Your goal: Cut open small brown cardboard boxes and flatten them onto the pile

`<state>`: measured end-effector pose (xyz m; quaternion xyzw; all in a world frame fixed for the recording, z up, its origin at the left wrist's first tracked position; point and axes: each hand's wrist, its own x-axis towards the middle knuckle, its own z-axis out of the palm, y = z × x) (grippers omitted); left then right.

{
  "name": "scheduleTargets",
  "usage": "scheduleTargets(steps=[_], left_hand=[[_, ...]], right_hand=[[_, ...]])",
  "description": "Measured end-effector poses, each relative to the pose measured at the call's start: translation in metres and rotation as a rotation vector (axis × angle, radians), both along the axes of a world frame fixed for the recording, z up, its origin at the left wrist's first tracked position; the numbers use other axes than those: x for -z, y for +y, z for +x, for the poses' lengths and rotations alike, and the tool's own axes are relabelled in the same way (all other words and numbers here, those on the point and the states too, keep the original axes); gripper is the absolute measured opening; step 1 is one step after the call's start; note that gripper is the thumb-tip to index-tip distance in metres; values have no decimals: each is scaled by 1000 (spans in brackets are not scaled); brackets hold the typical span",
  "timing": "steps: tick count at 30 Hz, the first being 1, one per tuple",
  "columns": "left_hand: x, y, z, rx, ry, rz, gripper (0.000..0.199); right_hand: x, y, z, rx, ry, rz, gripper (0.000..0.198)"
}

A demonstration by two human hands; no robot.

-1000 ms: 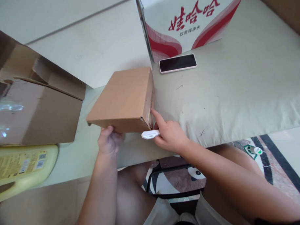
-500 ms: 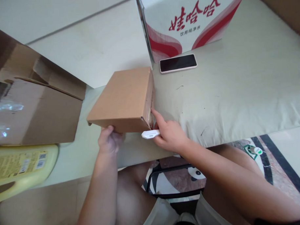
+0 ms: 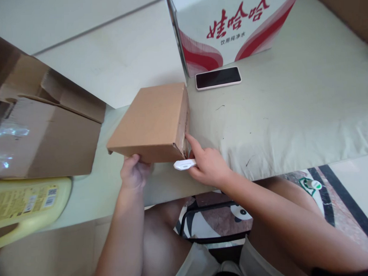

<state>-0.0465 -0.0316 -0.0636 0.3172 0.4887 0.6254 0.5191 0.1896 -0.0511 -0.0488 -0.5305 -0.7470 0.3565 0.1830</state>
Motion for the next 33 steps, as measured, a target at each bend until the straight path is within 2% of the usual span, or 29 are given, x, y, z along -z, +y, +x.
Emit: scheduleTargets(steps=[6, 11, 17, 26, 33], left_hand=[[0, 0, 2, -7, 6, 11, 62], [-1, 0, 4, -31, -31, 1, 61], [-3, -1, 3, 21, 16, 8, 58], [-1, -1, 2, 7, 24, 10, 55], [2, -1, 1, 22, 38, 21, 59]], right_hand=[[-3, 0, -1, 1, -16, -20, 83], [0, -1, 0, -7, -9, 36, 80], [0, -1, 0, -18, -24, 33, 80], [1, -1, 0, -22, -57, 40, 80], [-1, 0, -1, -23, -54, 37, 78]])
